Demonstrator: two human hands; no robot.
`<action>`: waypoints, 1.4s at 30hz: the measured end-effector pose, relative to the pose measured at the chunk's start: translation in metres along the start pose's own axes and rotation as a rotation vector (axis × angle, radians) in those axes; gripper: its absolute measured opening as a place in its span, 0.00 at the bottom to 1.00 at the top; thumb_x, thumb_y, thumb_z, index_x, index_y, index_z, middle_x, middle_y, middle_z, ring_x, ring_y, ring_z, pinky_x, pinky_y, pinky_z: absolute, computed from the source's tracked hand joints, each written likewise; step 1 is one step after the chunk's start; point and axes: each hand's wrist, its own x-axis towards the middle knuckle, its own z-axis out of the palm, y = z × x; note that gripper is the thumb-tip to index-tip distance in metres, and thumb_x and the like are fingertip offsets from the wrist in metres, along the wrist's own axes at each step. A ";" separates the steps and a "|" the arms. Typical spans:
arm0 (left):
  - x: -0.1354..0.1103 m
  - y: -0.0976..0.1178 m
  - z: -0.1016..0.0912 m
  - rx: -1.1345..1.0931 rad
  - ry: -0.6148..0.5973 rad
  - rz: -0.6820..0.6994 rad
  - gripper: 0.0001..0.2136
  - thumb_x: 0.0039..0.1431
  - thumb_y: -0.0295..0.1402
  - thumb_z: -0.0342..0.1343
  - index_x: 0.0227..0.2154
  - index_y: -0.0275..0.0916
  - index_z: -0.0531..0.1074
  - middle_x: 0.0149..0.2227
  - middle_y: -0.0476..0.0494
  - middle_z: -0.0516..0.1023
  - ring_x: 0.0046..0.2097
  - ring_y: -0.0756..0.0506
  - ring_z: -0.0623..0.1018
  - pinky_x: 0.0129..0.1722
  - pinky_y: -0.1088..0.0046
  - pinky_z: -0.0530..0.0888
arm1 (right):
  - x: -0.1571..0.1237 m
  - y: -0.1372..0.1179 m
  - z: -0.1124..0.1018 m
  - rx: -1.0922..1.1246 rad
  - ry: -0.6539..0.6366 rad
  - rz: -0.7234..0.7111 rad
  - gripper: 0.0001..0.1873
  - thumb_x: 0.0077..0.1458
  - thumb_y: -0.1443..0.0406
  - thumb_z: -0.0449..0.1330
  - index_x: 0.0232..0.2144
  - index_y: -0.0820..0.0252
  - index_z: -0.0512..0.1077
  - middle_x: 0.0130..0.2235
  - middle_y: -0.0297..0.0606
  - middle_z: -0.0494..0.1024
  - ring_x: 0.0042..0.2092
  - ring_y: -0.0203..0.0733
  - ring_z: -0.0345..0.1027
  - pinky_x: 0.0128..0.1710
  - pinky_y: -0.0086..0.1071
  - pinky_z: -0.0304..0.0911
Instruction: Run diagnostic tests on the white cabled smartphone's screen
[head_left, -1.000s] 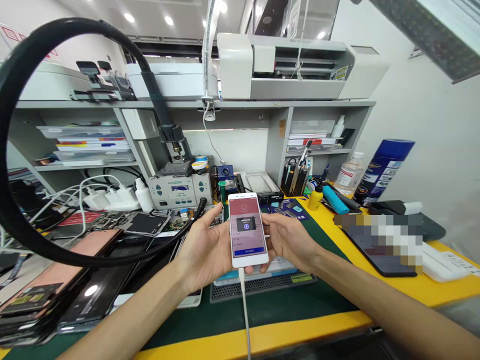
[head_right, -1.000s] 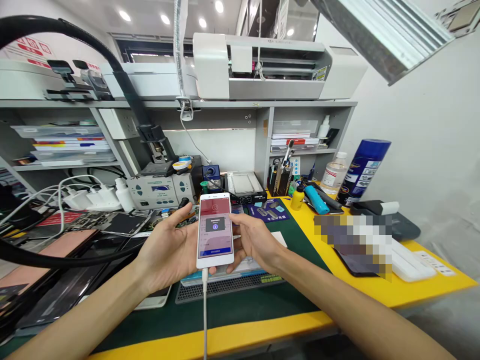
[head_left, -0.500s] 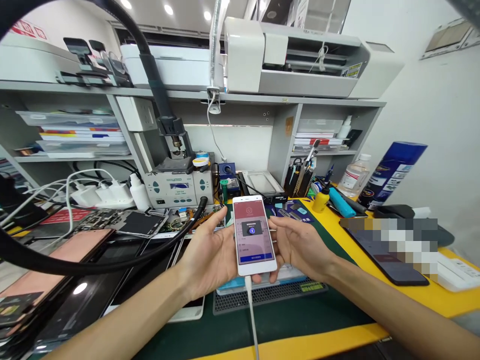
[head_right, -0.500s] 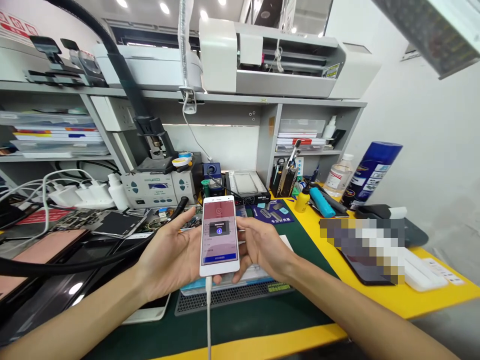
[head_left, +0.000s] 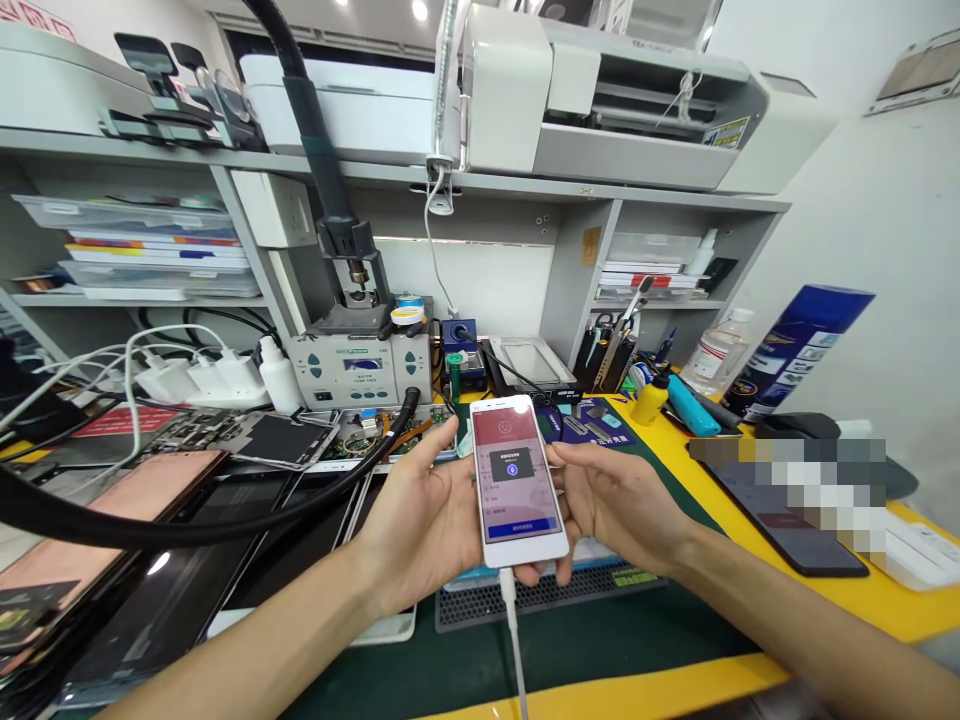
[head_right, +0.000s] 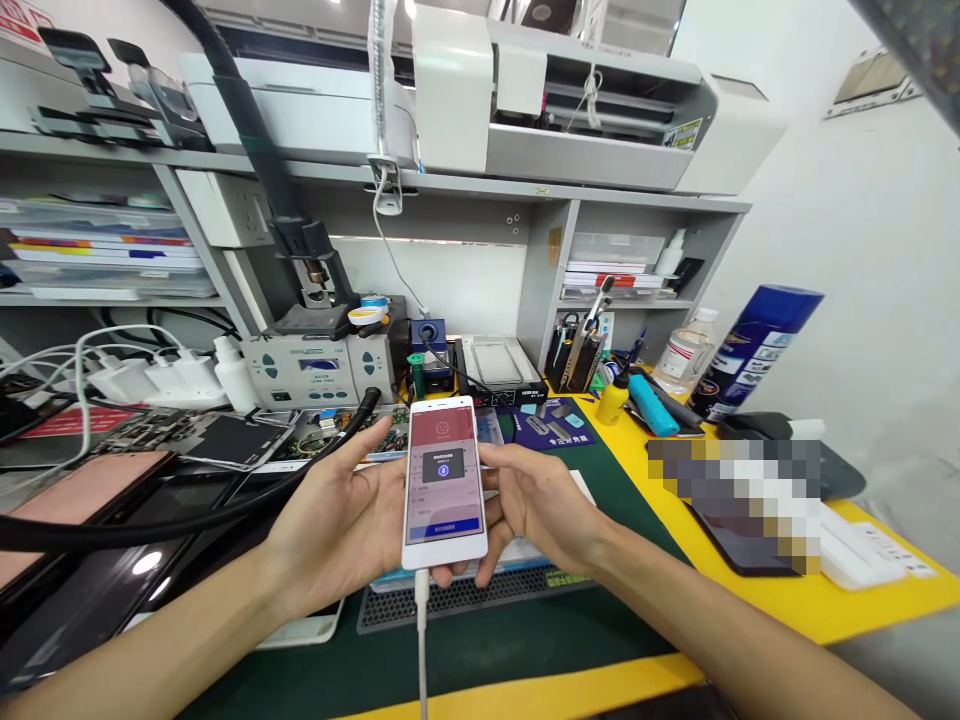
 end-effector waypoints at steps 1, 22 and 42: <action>0.000 0.000 0.000 0.001 0.005 -0.002 0.35 0.64 0.54 0.38 0.61 0.30 0.59 0.52 0.20 0.72 0.48 0.26 0.76 0.42 0.47 0.70 | 0.000 -0.001 0.001 0.009 -0.015 0.003 0.25 0.65 0.55 0.42 0.51 0.64 0.69 0.37 0.48 0.78 0.30 0.46 0.74 0.23 0.35 0.70; -0.005 0.001 -0.002 0.010 0.047 0.007 0.34 0.64 0.53 0.36 0.62 0.32 0.57 0.51 0.24 0.74 0.45 0.29 0.77 0.44 0.47 0.69 | 0.000 -0.001 -0.001 0.035 -0.072 0.021 0.26 0.65 0.54 0.41 0.52 0.66 0.67 0.33 0.48 0.79 0.30 0.50 0.76 0.25 0.37 0.70; -0.004 0.004 0.005 0.106 -0.029 -0.018 0.37 0.63 0.55 0.31 0.63 0.29 0.57 0.52 0.22 0.73 0.44 0.27 0.77 0.52 0.45 0.60 | 0.001 -0.003 -0.007 0.174 -0.130 0.066 0.28 0.64 0.52 0.39 0.54 0.66 0.63 0.38 0.51 0.78 0.31 0.55 0.79 0.24 0.35 0.68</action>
